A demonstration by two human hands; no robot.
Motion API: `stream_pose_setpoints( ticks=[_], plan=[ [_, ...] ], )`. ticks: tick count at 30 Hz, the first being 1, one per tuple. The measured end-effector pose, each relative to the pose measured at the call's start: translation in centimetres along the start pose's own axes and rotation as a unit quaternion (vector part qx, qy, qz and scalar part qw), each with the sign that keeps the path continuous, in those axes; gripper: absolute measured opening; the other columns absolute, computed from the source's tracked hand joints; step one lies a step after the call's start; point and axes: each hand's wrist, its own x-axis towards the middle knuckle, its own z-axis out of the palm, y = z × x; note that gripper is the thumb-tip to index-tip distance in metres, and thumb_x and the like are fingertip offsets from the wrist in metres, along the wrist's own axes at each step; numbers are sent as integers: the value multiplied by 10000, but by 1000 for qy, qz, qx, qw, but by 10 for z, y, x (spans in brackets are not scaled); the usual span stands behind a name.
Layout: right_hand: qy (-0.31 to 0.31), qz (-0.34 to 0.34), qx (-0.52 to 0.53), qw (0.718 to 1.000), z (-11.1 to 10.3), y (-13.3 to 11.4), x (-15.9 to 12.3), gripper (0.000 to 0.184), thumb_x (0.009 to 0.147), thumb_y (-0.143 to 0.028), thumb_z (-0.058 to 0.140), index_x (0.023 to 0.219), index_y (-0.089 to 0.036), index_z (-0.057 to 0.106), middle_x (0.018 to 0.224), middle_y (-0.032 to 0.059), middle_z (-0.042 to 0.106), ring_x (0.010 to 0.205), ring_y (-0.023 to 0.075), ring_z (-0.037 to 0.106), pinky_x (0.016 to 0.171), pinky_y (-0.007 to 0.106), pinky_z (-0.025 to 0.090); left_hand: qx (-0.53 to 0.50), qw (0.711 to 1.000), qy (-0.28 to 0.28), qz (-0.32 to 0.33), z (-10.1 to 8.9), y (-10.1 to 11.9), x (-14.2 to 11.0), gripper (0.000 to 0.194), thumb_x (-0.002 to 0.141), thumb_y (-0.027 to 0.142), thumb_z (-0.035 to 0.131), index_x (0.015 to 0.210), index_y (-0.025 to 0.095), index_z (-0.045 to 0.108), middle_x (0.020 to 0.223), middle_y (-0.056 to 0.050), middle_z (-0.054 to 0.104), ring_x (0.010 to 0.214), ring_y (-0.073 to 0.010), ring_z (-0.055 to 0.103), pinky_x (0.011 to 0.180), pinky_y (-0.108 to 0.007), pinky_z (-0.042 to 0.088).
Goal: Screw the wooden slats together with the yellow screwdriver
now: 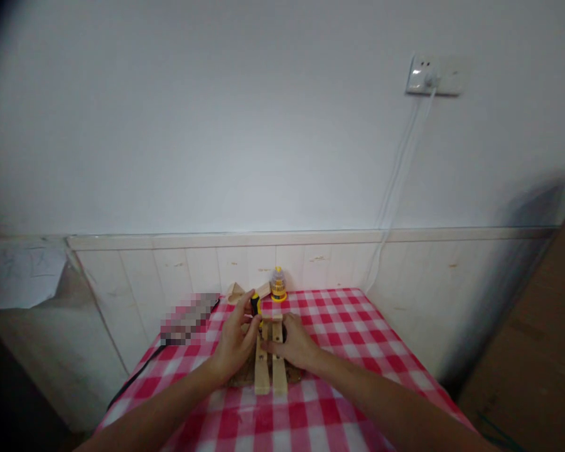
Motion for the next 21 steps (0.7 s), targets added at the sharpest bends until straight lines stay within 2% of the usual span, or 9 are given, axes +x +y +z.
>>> stream_pose_setpoints(
  ticks=[4, 9, 12, 15, 19, 21],
  plan=[
    [-25, 8, -42, 999, 3, -12, -6, 265, 746, -264, 907, 967, -199, 776, 990, 59, 793, 982, 305, 712, 886, 407, 555, -49, 997, 37, -38, -7, 7, -13, 520, 1038, 346, 591, 1540, 231, 523, 1314, -142, 728, 1109, -255, 751, 930, -409, 641],
    [-10, 40, -69, 997, 6, -15, -15, 459, 720, -353, 954, 1089, -168, 754, 1131, 110, 754, 1075, 335, 690, 934, 439, 546, -104, 990, 36, -86, -11, 23, -23, 550, 1053, 393, 603, 1571, 258, 472, 1331, -124, 704, 1014, -222, 754, 859, -361, 643],
    [-35, 45, -86, 995, 5, -14, -20, 458, 736, -380, 946, 1103, -183, 756, 1120, 102, 752, 1072, 333, 681, 933, 435, 537, -108, 988, 34, -104, -12, 29, -28, 523, 1058, 420, 607, 1541, 253, 497, 1206, -93, 707, 937, -197, 736, 802, -322, 637],
    [-48, 39, -116, 991, 0, -15, -22, 437, 714, -382, 963, 1066, -212, 768, 1078, 76, 760, 1030, 327, 675, 927, 436, 521, -99, 988, 39, -110, -14, 30, -33, 510, 1057, 439, 614, 1518, 241, 524, 1133, -76, 701, 894, -185, 727, 767, -302, 633],
    [-50, 42, -134, 989, -5, -15, -22, 364, 696, -365, 972, 950, -217, 756, 995, 61, 740, 970, 317, 667, 867, 416, 519, -98, 989, 24, -104, -15, 29, -43, 517, 1066, 422, 604, 1541, 247, 500, 1145, -91, 728, 872, -198, 753, 747, -324, 656],
    [-44, 42, -129, 990, -3, -12, -22, 342, 713, -342, 958, 938, -205, 740, 994, 69, 726, 985, 319, 666, 874, 421, 523, -86, 991, 43, -95, -14, 28, -47, 501, 1061, 406, 613, 1526, 251, 511, 1150, -95, 740, 873, -200, 758, 748, -326, 663]
  ],
)
